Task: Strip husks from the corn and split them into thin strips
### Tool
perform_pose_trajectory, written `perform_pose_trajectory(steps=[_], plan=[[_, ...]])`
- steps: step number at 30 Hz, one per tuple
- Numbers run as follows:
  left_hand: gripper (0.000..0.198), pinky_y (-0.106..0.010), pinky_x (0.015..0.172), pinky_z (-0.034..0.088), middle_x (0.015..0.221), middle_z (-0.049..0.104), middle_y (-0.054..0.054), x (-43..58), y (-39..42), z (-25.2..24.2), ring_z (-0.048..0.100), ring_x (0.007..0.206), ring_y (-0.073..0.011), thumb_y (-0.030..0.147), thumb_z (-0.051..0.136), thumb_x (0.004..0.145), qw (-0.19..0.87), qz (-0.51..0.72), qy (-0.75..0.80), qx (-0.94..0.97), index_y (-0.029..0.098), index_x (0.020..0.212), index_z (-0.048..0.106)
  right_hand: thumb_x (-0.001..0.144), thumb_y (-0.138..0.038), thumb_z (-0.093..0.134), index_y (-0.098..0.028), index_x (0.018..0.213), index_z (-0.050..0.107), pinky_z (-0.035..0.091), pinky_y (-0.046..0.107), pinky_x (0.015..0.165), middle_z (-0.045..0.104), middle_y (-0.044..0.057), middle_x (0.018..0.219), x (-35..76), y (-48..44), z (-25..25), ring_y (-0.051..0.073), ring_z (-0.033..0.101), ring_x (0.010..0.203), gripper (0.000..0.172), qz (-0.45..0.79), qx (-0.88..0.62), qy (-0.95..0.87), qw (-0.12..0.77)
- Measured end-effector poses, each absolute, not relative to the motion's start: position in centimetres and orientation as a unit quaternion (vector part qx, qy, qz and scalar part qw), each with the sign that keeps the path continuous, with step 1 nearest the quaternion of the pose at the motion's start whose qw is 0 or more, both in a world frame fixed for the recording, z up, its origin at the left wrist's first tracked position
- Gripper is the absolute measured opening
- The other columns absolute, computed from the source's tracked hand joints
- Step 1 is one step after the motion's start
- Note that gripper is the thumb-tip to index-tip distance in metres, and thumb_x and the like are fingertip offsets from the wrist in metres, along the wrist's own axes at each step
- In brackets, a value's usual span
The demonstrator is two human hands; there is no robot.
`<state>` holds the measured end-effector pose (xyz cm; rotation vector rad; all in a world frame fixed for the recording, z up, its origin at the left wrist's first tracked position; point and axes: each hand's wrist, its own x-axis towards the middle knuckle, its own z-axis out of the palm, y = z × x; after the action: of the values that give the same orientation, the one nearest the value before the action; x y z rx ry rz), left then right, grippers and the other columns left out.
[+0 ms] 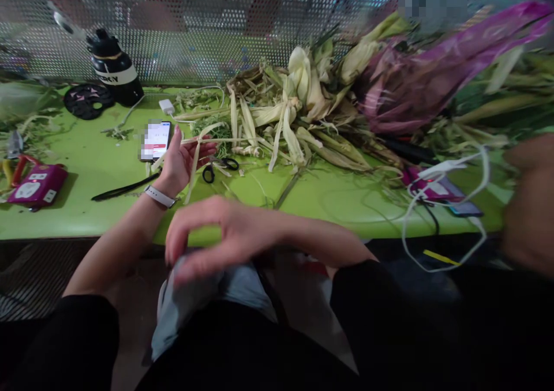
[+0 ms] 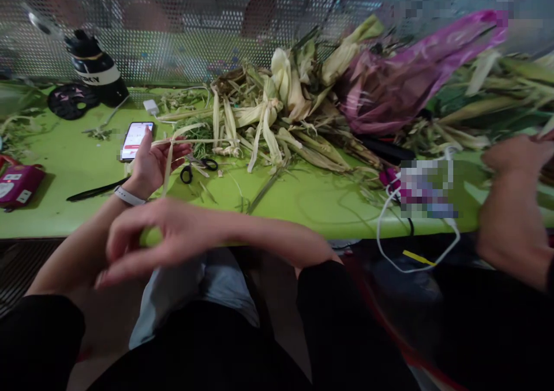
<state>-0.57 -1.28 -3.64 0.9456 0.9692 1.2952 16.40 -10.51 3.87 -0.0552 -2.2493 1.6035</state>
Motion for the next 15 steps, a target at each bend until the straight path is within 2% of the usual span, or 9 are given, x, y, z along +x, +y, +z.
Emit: perform_pose_trajectory(steps=[3, 6, 9, 11, 15], plan=[[0.032, -0.034, 0.092, 0.057, 0.103, 0.078, -0.008, -0.4, -1.4, -3.9, 0.072, 0.107, -0.0218, 0.047, 0.057, 0.094, 0.579, 0.59, 0.39, 0.404, 0.02, 0.1, 0.073, 0.087, -0.053, 0.065, -0.019, 0.078, 0.064, 0.052, 0.03, 0.07, 0.068, 0.002, 0.077, 16.1, -6.4, 0.8, 0.014, 0.061, 0.069, 0.035, 0.484, -0.262, -0.777, 0.304], [0.02, -0.035, 0.098, 0.055, 0.109, 0.077, -0.008, -0.1, -1.7, -4.0, 0.07, 0.111, -0.0204, 0.035, 0.06, 0.094, 0.561, 0.598, 0.391, 0.417, 0.02, 0.099, 0.072, 0.081, -0.055, 0.072, -0.018, 0.08, 0.062, 0.051, 0.032, 0.068, 0.067, 0.002, 0.076, 15.2, -3.5, -2.7, 0.015, 0.058, 0.067, 0.038, 0.469, -0.387, -0.741, 0.285], [0.017, -0.035, 0.096, 0.056, 0.112, 0.076, -0.007, 0.3, -2.0, -3.9, 0.069, 0.114, -0.021, 0.034, 0.063, 0.093, 0.559, 0.591, 0.403, 0.42, 0.021, 0.1, 0.071, 0.075, -0.046, 0.082, -0.019, 0.099, 0.061, 0.056, 0.033, 0.078, 0.072, 0.005, 0.095, 14.3, -2.7, -5.0, 0.017, 0.066, 0.081, 0.042, 0.572, -0.345, -0.677, 0.308], [0.016, -0.034, 0.094, 0.056, 0.111, 0.076, -0.007, 0.4, -2.2, -3.9, 0.069, 0.114, -0.0211, 0.035, 0.066, 0.091, 0.555, 0.592, 0.404, 0.421, 0.021, 0.098, 0.071, 0.072, -0.039, 0.085, -0.019, 0.103, 0.059, 0.057, 0.033, 0.085, 0.073, 0.006, 0.101, 13.9, -2.8, -5.6, 0.016, 0.069, 0.088, 0.046, 0.656, -0.302, -0.612, 0.321], [0.02, -0.032, 0.091, 0.056, 0.107, 0.076, -0.007, 0.1, -2.1, -3.8, 0.07, 0.107, -0.0196, 0.037, 0.073, 0.086, 0.544, 0.605, 0.395, 0.426, 0.021, 0.098, 0.071, 0.073, -0.038, 0.085, -0.018, 0.094, 0.06, 0.058, 0.03, 0.079, 0.07, 0.002, 0.088, 13.9, -2.6, -5.7, 0.013, 0.066, 0.074, 0.038, 0.703, -0.3, -0.559, 0.322]])
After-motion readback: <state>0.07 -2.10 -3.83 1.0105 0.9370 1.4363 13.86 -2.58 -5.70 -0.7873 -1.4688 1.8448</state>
